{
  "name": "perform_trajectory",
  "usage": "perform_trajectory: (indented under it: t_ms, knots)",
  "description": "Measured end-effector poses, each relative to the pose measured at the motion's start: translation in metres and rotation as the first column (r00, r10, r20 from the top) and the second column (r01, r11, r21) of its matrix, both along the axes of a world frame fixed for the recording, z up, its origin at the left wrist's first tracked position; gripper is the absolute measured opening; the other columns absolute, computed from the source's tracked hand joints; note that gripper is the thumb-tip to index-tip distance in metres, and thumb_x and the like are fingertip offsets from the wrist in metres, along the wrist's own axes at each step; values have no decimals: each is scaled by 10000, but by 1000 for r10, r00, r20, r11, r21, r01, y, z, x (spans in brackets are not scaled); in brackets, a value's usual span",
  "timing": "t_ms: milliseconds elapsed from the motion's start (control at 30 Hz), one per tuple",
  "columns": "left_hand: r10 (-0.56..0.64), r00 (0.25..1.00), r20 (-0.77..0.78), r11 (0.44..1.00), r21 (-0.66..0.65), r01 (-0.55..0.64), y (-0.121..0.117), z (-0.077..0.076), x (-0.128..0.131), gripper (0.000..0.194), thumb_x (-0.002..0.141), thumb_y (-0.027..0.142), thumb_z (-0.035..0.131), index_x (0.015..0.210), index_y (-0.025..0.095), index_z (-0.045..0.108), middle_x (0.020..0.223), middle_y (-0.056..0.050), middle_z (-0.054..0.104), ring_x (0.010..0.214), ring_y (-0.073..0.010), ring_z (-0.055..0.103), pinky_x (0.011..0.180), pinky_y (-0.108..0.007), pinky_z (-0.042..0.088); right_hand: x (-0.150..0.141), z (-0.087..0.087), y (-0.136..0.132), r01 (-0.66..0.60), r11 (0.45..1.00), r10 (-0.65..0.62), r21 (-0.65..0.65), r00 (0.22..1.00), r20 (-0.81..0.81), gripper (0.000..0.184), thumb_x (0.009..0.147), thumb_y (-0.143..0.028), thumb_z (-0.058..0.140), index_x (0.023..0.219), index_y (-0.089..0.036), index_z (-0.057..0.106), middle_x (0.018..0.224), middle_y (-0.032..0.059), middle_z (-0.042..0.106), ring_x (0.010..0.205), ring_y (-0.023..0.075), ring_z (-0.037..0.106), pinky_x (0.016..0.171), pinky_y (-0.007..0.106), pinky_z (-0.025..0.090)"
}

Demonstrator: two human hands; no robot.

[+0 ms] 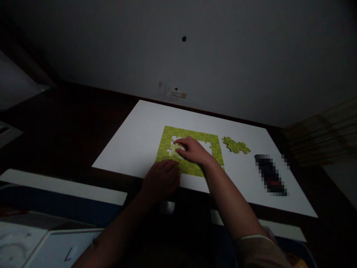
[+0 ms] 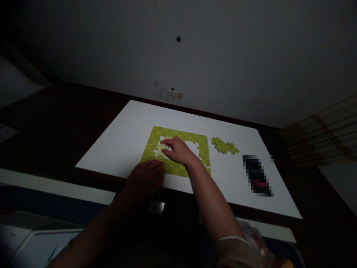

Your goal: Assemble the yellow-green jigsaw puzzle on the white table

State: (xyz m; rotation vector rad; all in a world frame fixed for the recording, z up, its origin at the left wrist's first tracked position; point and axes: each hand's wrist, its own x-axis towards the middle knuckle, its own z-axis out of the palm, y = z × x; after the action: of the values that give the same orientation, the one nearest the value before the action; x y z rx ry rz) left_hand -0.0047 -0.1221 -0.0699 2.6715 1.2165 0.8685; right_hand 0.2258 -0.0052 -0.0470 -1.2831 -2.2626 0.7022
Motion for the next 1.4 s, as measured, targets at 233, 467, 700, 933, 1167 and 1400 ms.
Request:
perform_trajectory:
  t_ms: [233,467,700,933,1167,1400]
  knots:
    - [8,1000,-12,1000,-11,-9,0,1,1,186,1012,200,739,1195,230,745,1385,-75,827,1257,-325,786,970,-510,666,1,-2,1,-49,998,47,43,998,52,422,990,-411,809,1395,-299,836,1101,103,831,1081,329,675,949,454,492]
    - [11,1000,-21,1000,-26,-12,-1,0,0,212,1010,194,743,1219,232,745,1396,-82,823,1281,-321,778,1001,-500,656,1,-3,1,-21,999,16,44,995,101,425,960,-443,858,1371,-336,837,1096,88,829,1131,347,673,979,476,492]
    - [9,1000,-26,999,-30,-10,-1,2,1,208,1011,197,745,1215,239,747,1398,-70,824,1275,-315,782,997,-504,661,-1,1,0,-15,997,5,76,991,135,408,959,-442,863,1343,-304,853,1014,80,819,1069,338,653,954,469,479]
    - [21,999,-42,1000,-21,-22,-1,0,1,211,1013,198,747,1215,258,756,1391,-64,829,1280,-302,784,1006,-480,662,-1,-2,-1,-12,996,2,85,992,122,408,949,-424,882,1339,-305,860,1031,98,824,1086,358,661,978,506,493]
    - [24,999,-29,1000,-12,-24,0,2,1,186,1015,199,752,1195,245,759,1371,-60,834,1250,-300,795,1005,-492,663,2,0,4,37,995,-60,-94,964,-259,277,946,-407,846,1189,-276,871,1089,78,825,987,273,703,917,444,546]
    - [18,1000,-15,1000,-5,-18,0,1,1,183,1008,212,754,1185,258,748,1353,-43,842,1241,-303,801,964,-502,676,38,9,7,-48,941,-53,-335,957,-286,312,867,-481,876,1051,-232,840,773,-16,674,699,170,555,664,322,444]
